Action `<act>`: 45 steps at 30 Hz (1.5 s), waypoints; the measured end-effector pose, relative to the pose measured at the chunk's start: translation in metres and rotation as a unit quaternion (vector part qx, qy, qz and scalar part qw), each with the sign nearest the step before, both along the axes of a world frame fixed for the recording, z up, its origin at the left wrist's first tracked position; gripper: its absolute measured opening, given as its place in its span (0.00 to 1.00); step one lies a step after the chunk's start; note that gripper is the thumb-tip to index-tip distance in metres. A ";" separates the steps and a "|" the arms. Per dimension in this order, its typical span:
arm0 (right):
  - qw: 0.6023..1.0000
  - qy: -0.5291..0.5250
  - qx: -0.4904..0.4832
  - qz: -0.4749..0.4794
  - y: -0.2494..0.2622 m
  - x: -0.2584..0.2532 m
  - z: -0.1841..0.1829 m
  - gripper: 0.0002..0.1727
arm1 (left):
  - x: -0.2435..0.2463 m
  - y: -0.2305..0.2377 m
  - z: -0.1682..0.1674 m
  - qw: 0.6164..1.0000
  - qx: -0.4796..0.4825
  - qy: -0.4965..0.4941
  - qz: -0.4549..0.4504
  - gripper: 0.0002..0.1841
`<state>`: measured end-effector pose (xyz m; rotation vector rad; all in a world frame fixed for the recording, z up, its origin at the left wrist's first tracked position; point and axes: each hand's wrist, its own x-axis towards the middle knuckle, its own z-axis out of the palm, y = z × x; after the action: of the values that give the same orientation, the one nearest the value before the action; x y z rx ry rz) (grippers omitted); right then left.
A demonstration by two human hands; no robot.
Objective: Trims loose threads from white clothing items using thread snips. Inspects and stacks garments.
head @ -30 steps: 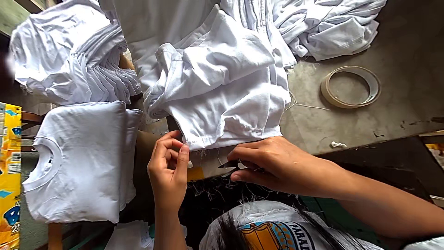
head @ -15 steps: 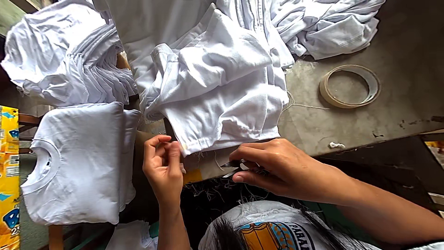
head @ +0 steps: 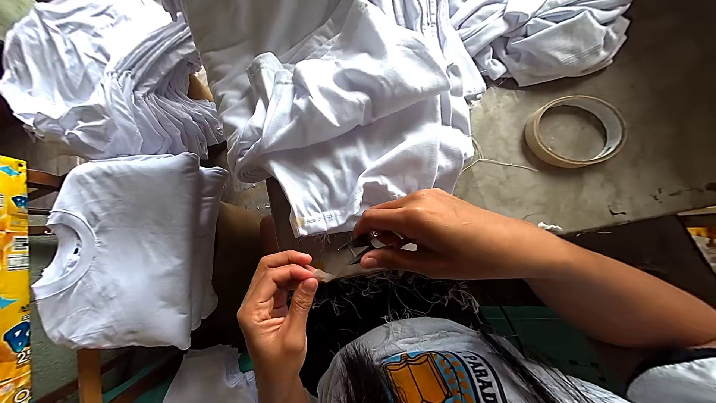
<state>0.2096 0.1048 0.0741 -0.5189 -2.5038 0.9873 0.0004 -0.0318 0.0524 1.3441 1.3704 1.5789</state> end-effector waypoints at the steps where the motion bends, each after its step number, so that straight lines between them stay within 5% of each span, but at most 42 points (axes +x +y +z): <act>1: 1.000 -0.005 -0.004 0.013 0.001 -0.001 0.002 0.19 | 0.001 -0.001 0.000 1.000 -0.004 0.022 0.002 0.07; 10: 0.999 -0.038 0.007 0.031 0.006 -0.008 0.009 0.19 | 0.005 0.002 -0.001 0.999 -0.014 -0.018 0.026 0.10; 12: 0.999 -0.039 0.008 0.030 0.005 -0.007 0.008 0.19 | 0.005 0.002 -0.003 0.999 -0.011 0.009 0.036 0.03; 34: 0.994 -0.075 -0.026 0.078 0.006 -0.025 0.016 0.19 | 0.020 0.003 0.005 0.988 -0.003 0.153 0.036 0.11; 45: 0.998 -0.050 -0.004 0.031 0.004 -0.021 0.012 0.18 | 0.016 0.002 0.003 0.997 0.009 0.076 0.029 0.13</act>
<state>0.1882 0.1090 0.0861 -0.5067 -2.6201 1.0179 0.0164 -0.0302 0.0551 1.4726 1.5011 1.5566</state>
